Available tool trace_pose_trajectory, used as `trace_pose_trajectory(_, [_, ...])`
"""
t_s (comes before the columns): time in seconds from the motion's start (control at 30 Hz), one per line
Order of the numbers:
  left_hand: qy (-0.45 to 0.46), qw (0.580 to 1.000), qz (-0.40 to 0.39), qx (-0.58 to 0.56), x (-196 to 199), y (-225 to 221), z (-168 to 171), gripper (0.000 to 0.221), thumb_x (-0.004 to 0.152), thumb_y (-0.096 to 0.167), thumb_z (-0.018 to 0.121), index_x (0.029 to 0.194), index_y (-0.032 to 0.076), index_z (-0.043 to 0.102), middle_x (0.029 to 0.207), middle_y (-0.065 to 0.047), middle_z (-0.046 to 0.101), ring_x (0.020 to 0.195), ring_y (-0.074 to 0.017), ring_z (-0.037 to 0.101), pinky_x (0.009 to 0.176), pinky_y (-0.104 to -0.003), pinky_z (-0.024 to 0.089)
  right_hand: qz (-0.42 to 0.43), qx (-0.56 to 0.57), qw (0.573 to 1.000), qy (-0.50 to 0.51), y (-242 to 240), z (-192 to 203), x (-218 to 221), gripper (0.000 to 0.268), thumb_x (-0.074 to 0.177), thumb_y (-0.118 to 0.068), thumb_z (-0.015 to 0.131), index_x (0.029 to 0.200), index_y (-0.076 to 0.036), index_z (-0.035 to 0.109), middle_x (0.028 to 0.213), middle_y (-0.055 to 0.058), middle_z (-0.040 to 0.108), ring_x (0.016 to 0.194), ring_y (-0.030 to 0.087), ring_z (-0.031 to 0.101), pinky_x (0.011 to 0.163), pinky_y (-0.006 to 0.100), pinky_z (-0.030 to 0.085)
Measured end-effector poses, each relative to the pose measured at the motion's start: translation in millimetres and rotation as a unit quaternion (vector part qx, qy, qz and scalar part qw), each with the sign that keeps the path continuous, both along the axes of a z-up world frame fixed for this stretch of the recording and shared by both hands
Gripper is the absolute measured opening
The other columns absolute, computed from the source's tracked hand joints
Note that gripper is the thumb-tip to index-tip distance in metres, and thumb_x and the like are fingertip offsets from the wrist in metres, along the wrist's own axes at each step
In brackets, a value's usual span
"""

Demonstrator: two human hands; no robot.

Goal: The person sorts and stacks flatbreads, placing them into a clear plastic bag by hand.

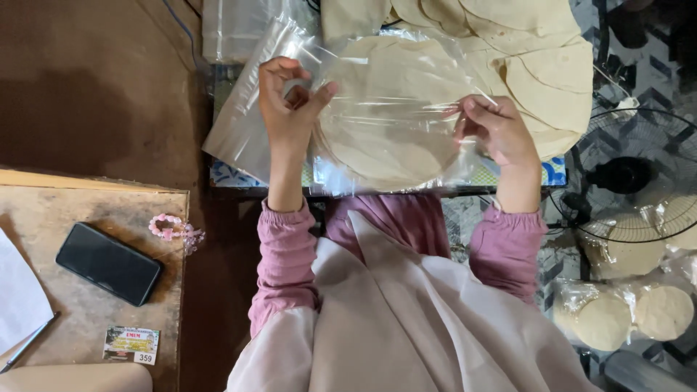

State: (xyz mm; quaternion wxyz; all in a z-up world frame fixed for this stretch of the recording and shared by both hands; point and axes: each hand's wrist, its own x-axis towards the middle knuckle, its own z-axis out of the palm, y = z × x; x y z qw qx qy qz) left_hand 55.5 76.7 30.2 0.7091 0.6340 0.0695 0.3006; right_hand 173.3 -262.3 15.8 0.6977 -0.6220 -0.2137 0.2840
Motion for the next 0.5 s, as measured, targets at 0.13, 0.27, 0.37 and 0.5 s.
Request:
trace_pose_trajectory(0.13, [-0.032, 0.998, -0.032, -0.042, 30.2, 6.0, -20.3, 0.058, 0.088, -0.01, 0.085, 0.13, 0.006, 0.048, 0.122, -0.008, 0.054, 0.09, -0.0118, 0.057, 0.081, -0.026, 0.053, -0.091, -0.027, 0.995, 0.023, 5.1, -24.5, 28.9, 0.024, 0.109, -0.019, 0.064, 0.107, 0.003, 0.073, 0.087, 0.009, 0.07, 0.072, 0.015, 0.066, 0.062, 0.028, 0.053])
trace_pose_trajectory(0.27, [-0.057, 0.997, -0.048, 0.031, 77.3, 8.8, -83.3, 0.077, 0.09, 0.0, 0.082, 0.151, 0.008, 0.036, 0.147, -0.011, 0.045, 0.126, -0.0256, 0.054, 0.105, -0.039, 0.049, -0.18, -0.08, 0.98, 0.026, 18.6, -46.9, 53.6, 0.018, 0.106, -0.013, 0.065, 0.115, 0.001, 0.072, 0.087, 0.007, 0.07, 0.07, 0.011, 0.068, 0.056, 0.026, 0.052])
trace_pose_trajectory(0.37, [0.045, 0.956, 0.07, 0.283, 81.0, 3.4, -132.2, 0.083, 0.086, 0.014, 0.085, 0.152, 0.005, 0.036, 0.144, -0.019, 0.049, 0.13, -0.0391, 0.049, 0.109, -0.048, 0.039, -0.232, -0.171, 0.954, -0.079, 33.5, -41.3, 40.5, 0.032, 0.098, -0.004, 0.068, 0.129, -0.001, 0.064, 0.082, 0.006, 0.07, 0.064, 0.011, 0.067, 0.05, 0.026, 0.05])
trace_pose_trajectory(0.5, [0.165, 0.889, 0.154, 0.397, 52.0, -5.2, -112.6, 0.066, 0.083, 0.022, 0.085, 0.139, 0.006, 0.053, 0.127, -0.018, 0.062, 0.12, -0.0391, 0.055, 0.108, -0.051, 0.037, -0.3, -0.236, 0.897, -0.221, 44.1, -18.5, 28.6, 0.061, 0.091, 0.003, 0.077, 0.144, -0.002, 0.046, 0.066, 0.009, 0.066, 0.049, 0.013, 0.059, 0.042, 0.029, 0.041])
